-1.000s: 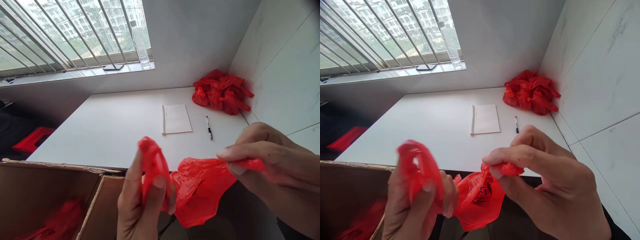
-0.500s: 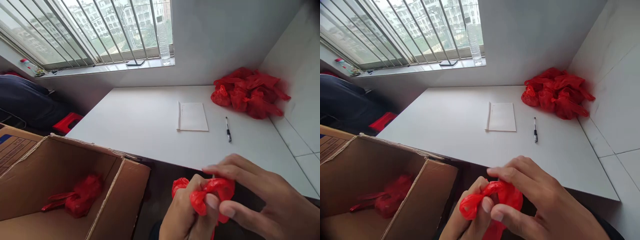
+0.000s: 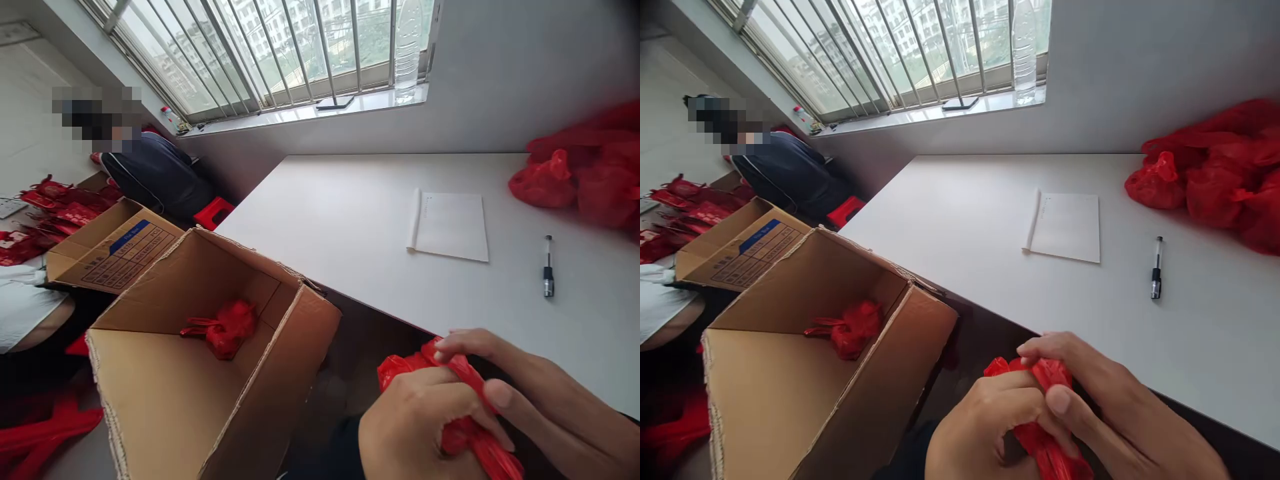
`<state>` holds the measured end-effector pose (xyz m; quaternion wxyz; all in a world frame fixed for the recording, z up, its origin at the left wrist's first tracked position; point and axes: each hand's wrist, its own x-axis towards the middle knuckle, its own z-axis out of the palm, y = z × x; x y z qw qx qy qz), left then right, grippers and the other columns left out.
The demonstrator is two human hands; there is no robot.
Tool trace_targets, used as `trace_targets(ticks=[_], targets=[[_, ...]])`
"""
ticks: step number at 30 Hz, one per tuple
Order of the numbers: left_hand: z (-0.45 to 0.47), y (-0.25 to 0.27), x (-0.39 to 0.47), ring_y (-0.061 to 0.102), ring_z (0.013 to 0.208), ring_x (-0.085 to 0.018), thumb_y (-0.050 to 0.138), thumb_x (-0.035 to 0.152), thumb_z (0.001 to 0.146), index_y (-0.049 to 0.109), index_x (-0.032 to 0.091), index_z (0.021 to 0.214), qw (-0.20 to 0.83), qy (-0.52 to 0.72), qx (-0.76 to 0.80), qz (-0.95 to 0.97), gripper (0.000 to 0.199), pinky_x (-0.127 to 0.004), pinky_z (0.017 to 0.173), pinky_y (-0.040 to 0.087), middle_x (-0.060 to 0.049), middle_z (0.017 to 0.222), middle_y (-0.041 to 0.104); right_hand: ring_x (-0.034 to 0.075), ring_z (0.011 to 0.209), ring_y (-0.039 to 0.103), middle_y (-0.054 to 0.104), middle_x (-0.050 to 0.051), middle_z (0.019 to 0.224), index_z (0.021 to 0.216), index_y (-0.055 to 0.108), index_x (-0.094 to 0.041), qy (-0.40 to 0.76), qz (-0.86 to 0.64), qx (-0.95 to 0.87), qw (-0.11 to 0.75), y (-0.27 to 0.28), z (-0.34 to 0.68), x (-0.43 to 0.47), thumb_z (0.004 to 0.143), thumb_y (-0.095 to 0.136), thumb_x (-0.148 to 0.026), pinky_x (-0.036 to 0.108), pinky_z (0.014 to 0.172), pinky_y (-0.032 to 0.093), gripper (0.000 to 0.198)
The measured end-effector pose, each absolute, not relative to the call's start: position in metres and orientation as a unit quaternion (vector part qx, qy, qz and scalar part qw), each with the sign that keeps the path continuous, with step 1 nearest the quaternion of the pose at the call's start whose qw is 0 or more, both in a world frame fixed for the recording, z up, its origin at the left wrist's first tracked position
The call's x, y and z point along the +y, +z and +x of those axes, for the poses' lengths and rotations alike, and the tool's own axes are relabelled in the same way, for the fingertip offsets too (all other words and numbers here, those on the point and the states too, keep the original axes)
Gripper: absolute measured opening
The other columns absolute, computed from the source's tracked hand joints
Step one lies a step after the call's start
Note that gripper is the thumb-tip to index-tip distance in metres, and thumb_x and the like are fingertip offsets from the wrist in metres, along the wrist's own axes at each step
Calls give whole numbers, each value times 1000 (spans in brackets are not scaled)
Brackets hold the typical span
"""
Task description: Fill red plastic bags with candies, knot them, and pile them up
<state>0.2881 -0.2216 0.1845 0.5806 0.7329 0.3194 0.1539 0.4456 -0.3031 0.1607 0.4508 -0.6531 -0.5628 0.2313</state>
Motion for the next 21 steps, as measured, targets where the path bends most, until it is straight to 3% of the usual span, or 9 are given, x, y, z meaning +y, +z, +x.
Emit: trace_targets(ticks=[3, 5, 8, 11, 14, 16, 21], targets=[[283, 182, -205, 61, 68, -16, 62, 1, 71, 73, 21, 80, 483, 145, 247, 827, 24, -27, 59, 45, -3, 77, 69, 20, 89, 68, 71, 5, 98, 114, 66, -26, 428, -603, -524, 423, 167, 446, -287, 106, 30, -43, 32, 82, 58, 40], [279, 174, -190, 61, 72, -14, 55, -4, 74, 69, 19, 95, 424, 212, 178, 862, 34, -25, 63, 48, -3, 86, 68, 19, 89, 67, 71, 5, 99, 118, 64, -24, 472, -593, -485, 437, 164, 446, -281, 107, 30, -43, 33, 85, 54, 41], [276, 156, -177, 64, 85, -13, 50, -9, 82, 67, 17, 108, 370, 323, 110, 864, 40, -22, 72, 52, -6, 101, 68, 16, 81, 62, 69, 4, 97, 127, 59, -22, 509, -561, -482, 440, 153, 449, -277, 105, 42, -42, 28, 77, 50, 35], [273, 141, -175, 65, 95, -14, 53, -10, 85, 68, 16, 115, 338, 365, 101, 862, 42, -23, 77, 55, -9, 109, 64, 12, 67, 51, 64, 2, 85, 116, 63, -18, 556, -521, -482, 433, 145, 453, -275, 103, 47, -43, 24, 62, 42, 32], [270, 138, -176, 64, 94, -14, 52, -9, 86, 68, 16, 117, 325, 370, 116, 862, 43, -24, 74, 56, -9, 109, 62, 10, 62, 45, 58, -1, 77, 105, 61, -17, 587, -509, -455, 435, 143, 457, -274, 101, 51, -47, 23, 56, 36, 32], [270, 140, -174, 64, 93, -14, 51, -8, 87, 68, 17, 120, 333, 366, 115, 861, 45, -25, 74, 57, -8, 107, 62, 11, 64, 48, 60, 0, 77, 103, 59, -17, 589, -515, -456, 424, 145, 458, -274, 100, 53, -45, 24, 58, 39, 29], [273, 144, -166, 66, 98, -17, 56, -5, 89, 64, 19, 132, 357, 324, 74, 873, 50, -27, 77, 58, -10, 111, 66, 16, 88, 61, 66, 6, 108, 99, 57, -20, 499, -549, -490, 457, 152, 457, -276, 99, 55, -33, 30, 76, 49, 13]])
